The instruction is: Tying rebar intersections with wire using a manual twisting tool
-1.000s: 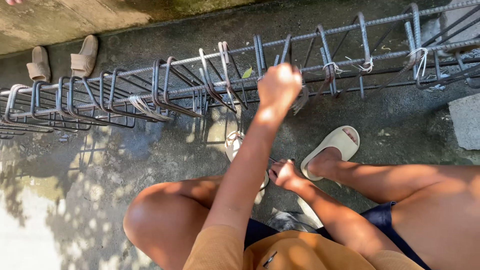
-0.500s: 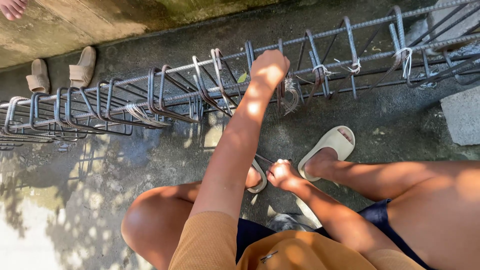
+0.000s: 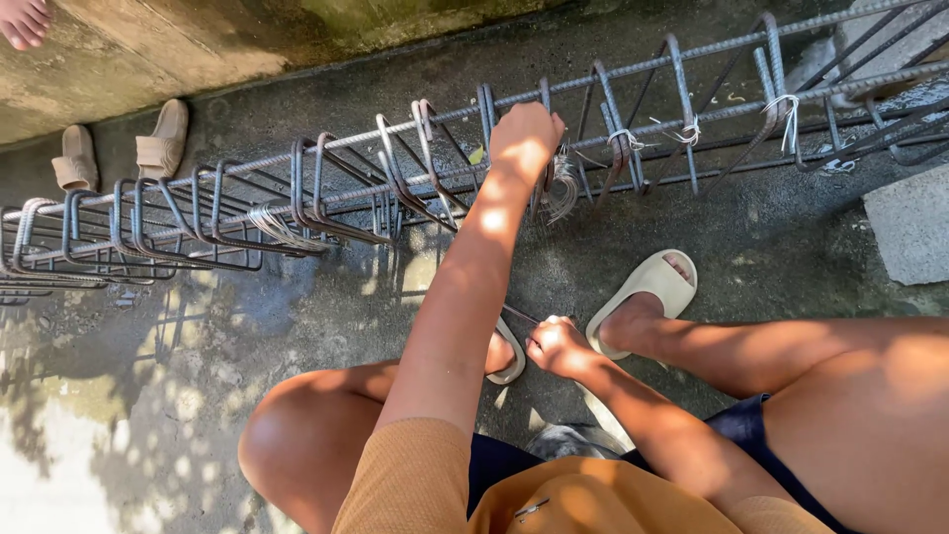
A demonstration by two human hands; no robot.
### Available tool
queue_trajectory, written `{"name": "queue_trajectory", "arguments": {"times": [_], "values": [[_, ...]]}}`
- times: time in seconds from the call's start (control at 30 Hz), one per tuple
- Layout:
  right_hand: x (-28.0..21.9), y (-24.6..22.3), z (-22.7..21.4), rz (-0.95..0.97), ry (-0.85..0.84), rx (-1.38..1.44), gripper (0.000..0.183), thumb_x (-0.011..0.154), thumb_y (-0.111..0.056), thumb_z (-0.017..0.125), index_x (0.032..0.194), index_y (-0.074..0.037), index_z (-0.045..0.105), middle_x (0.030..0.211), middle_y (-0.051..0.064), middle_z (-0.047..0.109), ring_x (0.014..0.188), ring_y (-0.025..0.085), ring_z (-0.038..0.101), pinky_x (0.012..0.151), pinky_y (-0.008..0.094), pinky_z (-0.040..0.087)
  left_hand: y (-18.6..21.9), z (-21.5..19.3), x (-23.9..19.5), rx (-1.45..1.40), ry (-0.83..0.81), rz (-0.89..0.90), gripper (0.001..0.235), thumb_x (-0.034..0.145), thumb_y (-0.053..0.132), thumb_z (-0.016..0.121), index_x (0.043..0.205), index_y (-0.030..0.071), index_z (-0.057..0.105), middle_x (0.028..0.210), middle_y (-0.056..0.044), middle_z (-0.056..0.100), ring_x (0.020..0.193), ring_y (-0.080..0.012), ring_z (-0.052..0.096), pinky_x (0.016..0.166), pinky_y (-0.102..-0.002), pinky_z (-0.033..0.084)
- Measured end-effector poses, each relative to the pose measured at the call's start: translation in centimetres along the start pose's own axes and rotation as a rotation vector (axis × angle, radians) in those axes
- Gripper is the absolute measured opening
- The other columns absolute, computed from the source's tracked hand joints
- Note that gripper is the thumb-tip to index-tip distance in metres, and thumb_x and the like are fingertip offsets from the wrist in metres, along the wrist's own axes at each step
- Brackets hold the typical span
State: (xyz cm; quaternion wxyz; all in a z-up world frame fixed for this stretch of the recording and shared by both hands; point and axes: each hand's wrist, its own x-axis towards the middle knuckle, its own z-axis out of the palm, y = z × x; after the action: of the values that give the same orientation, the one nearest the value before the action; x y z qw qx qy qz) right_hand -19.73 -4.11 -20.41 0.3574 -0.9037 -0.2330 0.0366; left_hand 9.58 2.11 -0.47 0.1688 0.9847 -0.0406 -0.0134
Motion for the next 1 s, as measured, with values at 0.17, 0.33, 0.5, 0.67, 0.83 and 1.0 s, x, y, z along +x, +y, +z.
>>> {"name": "queue_trajectory", "arguments": {"times": [0.17, 0.33, 0.5, 0.67, 0.83, 1.0], "values": [[-0.3, 1.0, 1.2, -0.016, -0.048, -0.087, 0.033, 0.089, -0.037, 0.059, 0.070, -0.013, 0.069, 0.071, 0.010, 0.069, 0.081, 0.032, 0.069, 0.079, 0.045, 0.054, 0.1, -0.9, 0.0, -0.037, -0.188, -0.011, 0.045, 0.096, 0.032, 0.046, 0.080, 0.002, 0.077, 0.075, -0.016, 0.074, 0.080, -0.0368, 0.078, 0.074, -0.050, 0.064], [-0.4, 1.6, 2.1, -0.020, -0.042, -0.092, 0.033, 0.089, -0.039, 0.060, 0.070, -0.014, 0.069, 0.071, 0.008, 0.069, 0.082, 0.030, 0.069, 0.079, 0.044, 0.054, 0.0, -1.0, 0.2, -0.055, -0.223, -0.024, 0.046, 0.096, 0.033, 0.044, 0.080, 0.003, 0.076, 0.076, -0.016, 0.074, 0.081, -0.0372, 0.078, 0.074, -0.049, 0.063], [-0.3, 1.7, 2.5, -0.006, -0.068, -0.109, 0.034, 0.089, -0.042, 0.058, 0.071, -0.015, 0.069, 0.073, 0.007, 0.069, 0.084, 0.029, 0.069, 0.081, 0.043, 0.053, 0.0, -0.8, 0.0, -0.079, -0.227, -0.026, 0.047, 0.096, 0.031, 0.043, 0.077, 0.004, 0.076, 0.075, -0.016, 0.074, 0.078, -0.0370, 0.077, 0.072, -0.049, 0.064], [-0.4, 1.5, 2.2, -0.004, -0.065, -0.070, 0.034, 0.089, -0.041, 0.058, 0.071, -0.015, 0.068, 0.072, 0.007, 0.069, 0.083, 0.030, 0.069, 0.081, 0.043, 0.053, 0.2, -0.9, -0.1, -0.062, -0.220, -0.039, 0.047, 0.096, 0.033, 0.044, 0.084, 0.001, 0.077, 0.080, -0.017, 0.075, 0.085, -0.0379, 0.078, 0.077, -0.051, 0.063], [-0.4, 1.8, 2.7, -0.019, -0.042, -0.066, 0.032, 0.088, -0.041, 0.059, 0.071, -0.016, 0.069, 0.072, 0.007, 0.069, 0.082, 0.029, 0.069, 0.080, 0.042, 0.053, 0.2, -1.0, -0.2, -0.073, -0.205, -0.046, 0.047, 0.096, 0.032, 0.044, 0.085, 0.002, 0.077, 0.080, -0.017, 0.075, 0.083, -0.0370, 0.078, 0.078, -0.050, 0.063], [-0.2, 2.1, 3.0, -0.054, -0.011, -0.072, 0.033, 0.088, -0.042, 0.059, 0.069, -0.016, 0.068, 0.069, 0.006, 0.068, 0.079, 0.028, 0.069, 0.078, 0.042, 0.053, 0.5, -1.5, -0.1, -0.071, -0.215, -0.064, 0.046, 0.096, 0.031, 0.043, 0.085, 0.002, 0.078, 0.081, -0.016, 0.076, 0.084, -0.0366, 0.078, 0.079, -0.049, 0.063]]}}
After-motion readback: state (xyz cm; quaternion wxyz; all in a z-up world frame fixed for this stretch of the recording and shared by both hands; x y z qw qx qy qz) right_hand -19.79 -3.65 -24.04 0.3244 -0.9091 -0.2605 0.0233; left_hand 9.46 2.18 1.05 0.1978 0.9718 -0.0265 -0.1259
